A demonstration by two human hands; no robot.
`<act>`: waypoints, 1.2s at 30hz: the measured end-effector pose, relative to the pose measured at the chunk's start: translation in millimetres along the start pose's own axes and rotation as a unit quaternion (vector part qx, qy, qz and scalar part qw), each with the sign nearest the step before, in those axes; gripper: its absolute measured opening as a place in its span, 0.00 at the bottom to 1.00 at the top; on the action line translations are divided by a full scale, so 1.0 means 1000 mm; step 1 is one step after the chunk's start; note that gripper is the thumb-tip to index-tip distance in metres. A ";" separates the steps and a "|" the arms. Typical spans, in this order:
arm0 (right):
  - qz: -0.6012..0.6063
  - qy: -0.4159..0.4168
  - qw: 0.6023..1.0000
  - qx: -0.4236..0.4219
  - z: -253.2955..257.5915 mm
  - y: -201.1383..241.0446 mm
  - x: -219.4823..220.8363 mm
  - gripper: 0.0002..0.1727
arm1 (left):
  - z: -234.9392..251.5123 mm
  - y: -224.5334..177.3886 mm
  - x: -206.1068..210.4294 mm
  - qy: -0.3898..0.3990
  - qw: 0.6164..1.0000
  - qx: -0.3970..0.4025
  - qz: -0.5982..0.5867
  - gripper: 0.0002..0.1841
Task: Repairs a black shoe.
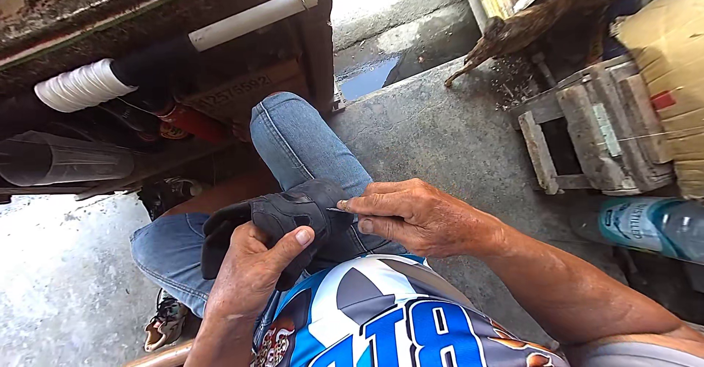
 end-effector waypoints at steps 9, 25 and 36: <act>-0.027 0.014 1.000 0.007 0.000 0.003 -0.003 0.16 | -0.004 0.004 0.005 0.006 1.000 0.020 0.018 0.08; -0.255 0.125 0.959 0.001 0.021 0.028 -0.003 0.12 | -0.008 0.019 0.006 0.075 0.989 0.085 0.092 0.04; -0.331 0.136 0.933 0.027 0.033 0.030 0.021 0.07 | -0.008 0.025 0.006 0.071 0.987 0.092 0.109 0.06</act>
Point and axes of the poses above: each hand's wrist, its own z-axis towards the middle knuckle, its own x-axis out of the palm, y = z × x, the point moved 2 cm from there along z, towards the middle knuckle, and after that the axes turned 10 degrees about z, right-handed, at the moved point
